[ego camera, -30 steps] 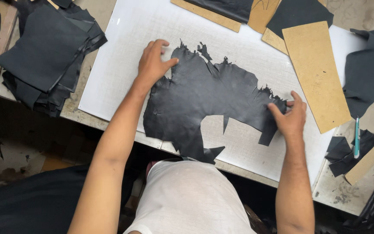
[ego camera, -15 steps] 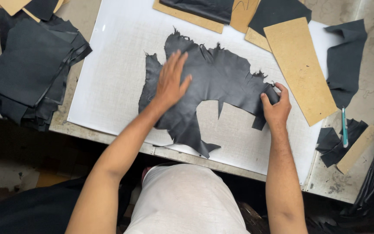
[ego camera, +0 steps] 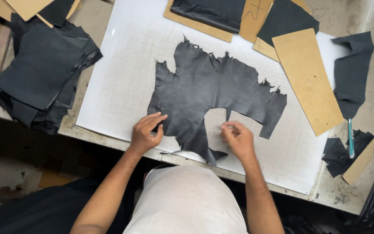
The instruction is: The person lays out black fabric pieces on a table, places cardboard templates on them, and uses a utility knife to cut the fabric along the template edges. Cut pieces are stacked on the table while offcuts are discarded under the table.
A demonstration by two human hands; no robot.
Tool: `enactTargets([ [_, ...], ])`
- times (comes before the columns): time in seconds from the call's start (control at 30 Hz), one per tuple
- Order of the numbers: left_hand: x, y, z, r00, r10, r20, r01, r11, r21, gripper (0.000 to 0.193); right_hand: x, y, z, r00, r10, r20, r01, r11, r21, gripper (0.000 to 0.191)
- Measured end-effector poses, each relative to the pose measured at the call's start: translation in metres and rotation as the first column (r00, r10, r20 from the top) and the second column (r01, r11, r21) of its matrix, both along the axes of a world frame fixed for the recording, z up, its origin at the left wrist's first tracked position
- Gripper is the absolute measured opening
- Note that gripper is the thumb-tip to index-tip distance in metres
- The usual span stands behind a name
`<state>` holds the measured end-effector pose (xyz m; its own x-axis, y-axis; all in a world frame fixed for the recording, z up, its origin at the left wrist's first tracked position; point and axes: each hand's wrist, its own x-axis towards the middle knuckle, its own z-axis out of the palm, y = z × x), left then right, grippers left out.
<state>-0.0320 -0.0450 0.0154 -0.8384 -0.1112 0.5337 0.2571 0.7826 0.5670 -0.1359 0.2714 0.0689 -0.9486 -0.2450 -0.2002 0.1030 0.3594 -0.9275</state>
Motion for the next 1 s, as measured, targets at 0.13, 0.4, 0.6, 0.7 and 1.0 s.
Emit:
enactTargets([
  [0.13, -0.003, -0.007, -0.002, 0.999, 0.015, 0.046, -0.031, 0.925, 0.379, 0.038, 0.045, -0.052, 0.006, 0.990, 0.072, 0.120, -0.124, 0.853, 0.506, 0.030],
  [0.4, -0.025, 0.010, 0.043, 0.943, -0.253, 0.216, 0.125, 0.872, 0.473, 0.039, 0.048, -0.084, 0.000, 0.999, -0.020, 0.030, 0.011, 0.961, 0.276, 0.020],
  [0.6, -0.082, 0.006, 0.078, 0.830, -0.190, 0.525, 0.073, 0.969, 0.236, 0.090, 0.069, -0.147, 0.021, 0.905, 0.310, -0.291, -0.296, 0.951, 0.095, 0.014],
  [0.7, -0.091, -0.014, 0.078, 0.726, -0.287, 0.625, 0.060, 0.932, 0.358, 0.047, 0.083, -0.166, 0.025, 0.880, 0.386, -0.275, -0.370, 0.922, 0.111, 0.024],
  [1.0, -0.053, -0.322, 0.249, 0.953, 0.303, -0.010, -0.303, 0.953, 0.010, 0.031, 0.121, -0.065, -0.060, 0.994, -0.083, -0.069, 0.089, 0.993, 0.084, 0.032],
])
